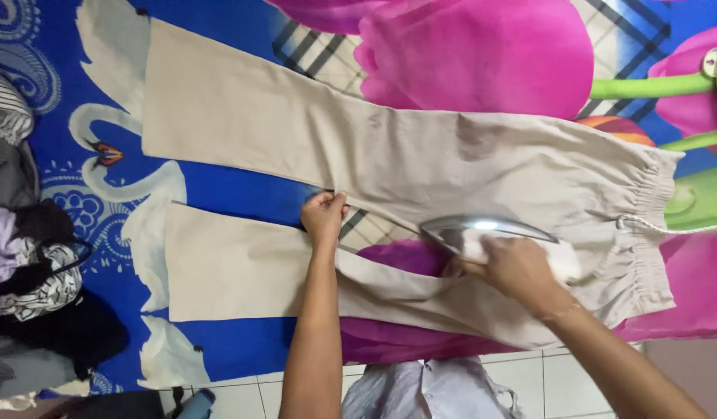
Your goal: Ironing a pair of light-colored pants on a bed.
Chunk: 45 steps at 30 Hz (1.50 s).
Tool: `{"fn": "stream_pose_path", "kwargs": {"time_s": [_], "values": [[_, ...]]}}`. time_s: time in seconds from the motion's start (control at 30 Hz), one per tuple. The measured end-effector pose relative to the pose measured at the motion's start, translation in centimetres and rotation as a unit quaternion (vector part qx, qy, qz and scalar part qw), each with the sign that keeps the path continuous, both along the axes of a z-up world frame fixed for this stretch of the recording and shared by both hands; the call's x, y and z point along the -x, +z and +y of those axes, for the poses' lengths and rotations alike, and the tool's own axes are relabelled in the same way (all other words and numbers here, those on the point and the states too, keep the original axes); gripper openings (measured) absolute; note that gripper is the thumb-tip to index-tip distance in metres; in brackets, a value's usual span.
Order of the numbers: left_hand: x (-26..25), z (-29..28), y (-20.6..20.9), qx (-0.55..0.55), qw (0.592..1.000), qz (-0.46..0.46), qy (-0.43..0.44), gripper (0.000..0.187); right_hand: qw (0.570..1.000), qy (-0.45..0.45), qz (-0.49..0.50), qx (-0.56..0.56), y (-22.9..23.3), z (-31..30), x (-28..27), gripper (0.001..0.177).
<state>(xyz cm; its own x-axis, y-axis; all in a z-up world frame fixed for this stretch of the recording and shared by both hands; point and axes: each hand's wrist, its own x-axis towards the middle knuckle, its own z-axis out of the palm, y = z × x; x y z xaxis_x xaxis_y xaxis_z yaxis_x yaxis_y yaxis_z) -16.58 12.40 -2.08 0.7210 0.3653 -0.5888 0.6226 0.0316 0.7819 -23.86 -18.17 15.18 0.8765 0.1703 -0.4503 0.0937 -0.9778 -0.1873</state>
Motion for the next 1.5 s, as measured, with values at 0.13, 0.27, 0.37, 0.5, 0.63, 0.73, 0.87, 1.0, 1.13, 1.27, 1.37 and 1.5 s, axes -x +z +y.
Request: {"fn": "stream_pose_path", "kwargs": {"time_s": [0.13,0.27,0.37,0.5,0.63,0.73,0.87,1.0,1.13,1.27,1.37,1.5], "values": [[0.2,0.1,0.2,0.037,0.999,0.027,0.018,0.018,1.000,-0.026,0.013,0.003,-0.7,0.4,-0.3,0.058],[0.2,0.3,-0.9,0.075,0.997,0.029,0.020,0.015,0.999,-0.029,-0.010,-0.021,-1.7,3.9,-2.3,0.058],[0.2,0.3,-0.4,0.112,0.993,0.027,0.038,0.015,0.996,-0.037,-0.051,-0.057,-1.1,3.6,-2.3,0.055],[-0.2,0.6,0.3,0.073,0.996,0.048,0.034,0.016,0.995,-0.019,-0.070,-0.073,-1.0,0.5,-0.3,0.053],[-0.6,-0.3,3.8,0.016,0.998,0.056,-0.015,0.020,0.999,-0.027,0.039,-0.010,-0.8,0.7,-2.0,0.058],[-4.0,-1.3,8.2,-0.351,0.915,-0.147,-0.137,0.048,0.997,-0.015,-0.077,-0.028,-1.3,2.5,-7.0,0.051],[-10.6,-2.6,9.8,-0.388,0.840,-0.265,-0.272,0.042,0.992,-0.058,-0.103,-0.034,-2.4,3.0,-11.9,0.053],[-16.6,-3.1,5.9,-0.467,0.734,-0.295,-0.395,0.045,0.996,-0.090,0.018,-0.004,-1.7,2.8,-9.6,0.058],[-18.3,-2.1,4.0,-0.446,0.694,-0.260,-0.502,0.046,0.995,-0.061,-0.046,-0.060,-1.4,2.2,-4.7,0.057],[-19.4,-0.7,3.6,-0.462,0.670,-0.260,-0.520,0.029,0.991,-0.118,-0.065,-0.016,-2.6,2.6,-8.6,0.061],[-19.8,0.0,3.6,-0.497,0.634,-0.278,-0.523,0.022,0.984,-0.118,-0.135,0.012,-4.3,2.3,-14.2,0.059],[-20.8,-0.5,4.0,-0.532,0.613,-0.300,-0.501,0.019,0.985,-0.168,0.022,-0.031,-0.3,3.6,-17.2,0.052]]}}
